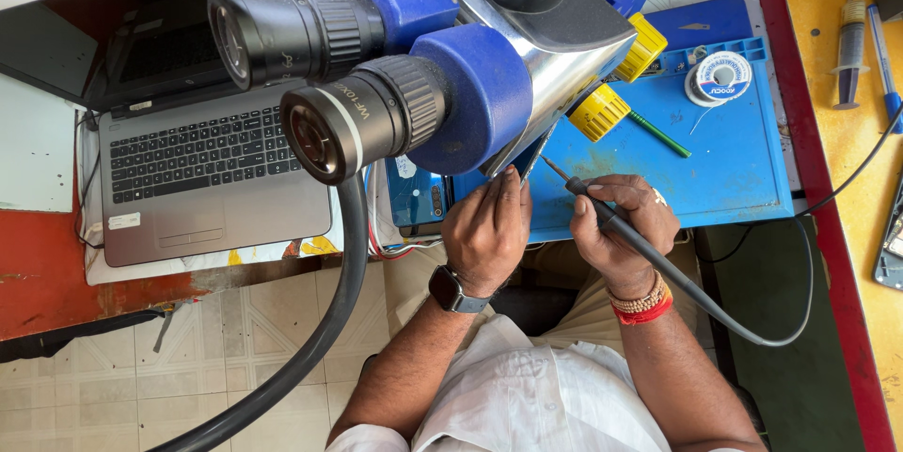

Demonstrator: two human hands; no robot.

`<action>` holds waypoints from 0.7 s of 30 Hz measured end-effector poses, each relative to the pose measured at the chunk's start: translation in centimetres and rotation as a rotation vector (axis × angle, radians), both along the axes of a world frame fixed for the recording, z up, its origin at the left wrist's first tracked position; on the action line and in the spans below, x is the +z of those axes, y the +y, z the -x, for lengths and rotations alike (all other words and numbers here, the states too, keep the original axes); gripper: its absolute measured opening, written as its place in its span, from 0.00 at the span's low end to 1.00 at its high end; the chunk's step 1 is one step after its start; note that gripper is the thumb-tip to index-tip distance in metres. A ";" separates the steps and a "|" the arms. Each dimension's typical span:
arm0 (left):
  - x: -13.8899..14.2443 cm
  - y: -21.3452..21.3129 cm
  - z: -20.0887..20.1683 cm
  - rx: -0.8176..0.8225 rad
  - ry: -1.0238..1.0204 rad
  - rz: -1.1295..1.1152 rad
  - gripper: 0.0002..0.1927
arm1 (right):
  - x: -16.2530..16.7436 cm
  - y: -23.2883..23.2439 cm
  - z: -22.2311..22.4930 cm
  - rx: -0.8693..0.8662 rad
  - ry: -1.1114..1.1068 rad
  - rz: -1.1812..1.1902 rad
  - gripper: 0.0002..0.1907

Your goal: The person solders a small phone circuit board held under a stereo microscope, using a soldering iron in one hand and a green pick in the other to position and work on the board. They briefly reach to a power supply on the bench, then continue soldering and repositioning the board on the blue mat.

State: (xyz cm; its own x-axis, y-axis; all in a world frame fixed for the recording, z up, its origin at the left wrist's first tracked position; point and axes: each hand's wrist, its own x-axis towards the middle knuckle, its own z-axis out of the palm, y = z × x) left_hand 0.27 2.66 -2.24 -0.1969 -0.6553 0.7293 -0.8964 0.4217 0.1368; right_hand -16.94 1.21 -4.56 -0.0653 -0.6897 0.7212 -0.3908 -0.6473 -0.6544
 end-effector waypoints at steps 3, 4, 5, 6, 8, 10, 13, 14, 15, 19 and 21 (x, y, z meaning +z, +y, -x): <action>0.1 0.0 0.0 0.000 0.012 0.007 0.10 | 0.0 -0.1 0.1 -0.002 0.000 0.010 0.10; 0.1 0.0 0.0 -0.001 0.010 0.004 0.10 | 0.0 0.0 0.1 -0.006 0.002 0.015 0.10; 0.1 0.0 0.0 -0.001 0.007 0.002 0.10 | -0.1 -0.1 0.1 -0.007 0.000 0.012 0.10; 0.1 0.0 0.0 -0.003 0.004 -0.001 0.10 | -0.1 -0.1 0.0 -0.008 -0.002 0.008 0.10; 0.2 0.0 0.0 -0.002 0.000 0.001 0.10 | -0.1 0.0 0.0 -0.012 -0.002 0.003 0.10; 0.2 0.0 0.0 -0.003 0.001 0.000 0.10 | -0.1 -0.1 0.0 -0.016 0.004 0.000 0.10; 0.2 0.0 0.0 -0.007 0.005 -0.002 0.10 | -0.2 0.0 0.0 -0.025 0.010 -0.006 0.10; 0.2 0.0 0.0 -0.008 0.005 0.000 0.10 | -0.2 0.0 0.0 -0.024 0.008 -0.004 0.10; 0.2 0.0 0.0 -0.007 0.005 0.002 0.10 | -0.2 0.0 0.1 -0.023 0.006 -0.001 0.10; 0.2 0.0 0.0 -0.006 0.005 0.006 0.10 | -0.3 -0.1 0.1 -0.011 -0.001 0.001 0.10; 0.2 0.0 0.0 -0.009 0.007 0.005 0.10 | -0.3 -0.1 0.0 -0.017 0.003 -0.001 0.10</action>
State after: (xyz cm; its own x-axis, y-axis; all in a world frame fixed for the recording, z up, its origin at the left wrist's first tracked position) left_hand 0.23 2.61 -2.03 -0.1975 -0.6497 0.7341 -0.8917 0.4302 0.1409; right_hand -16.96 1.15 -4.87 -0.0751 -0.6891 0.7207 -0.4038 -0.6399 -0.6539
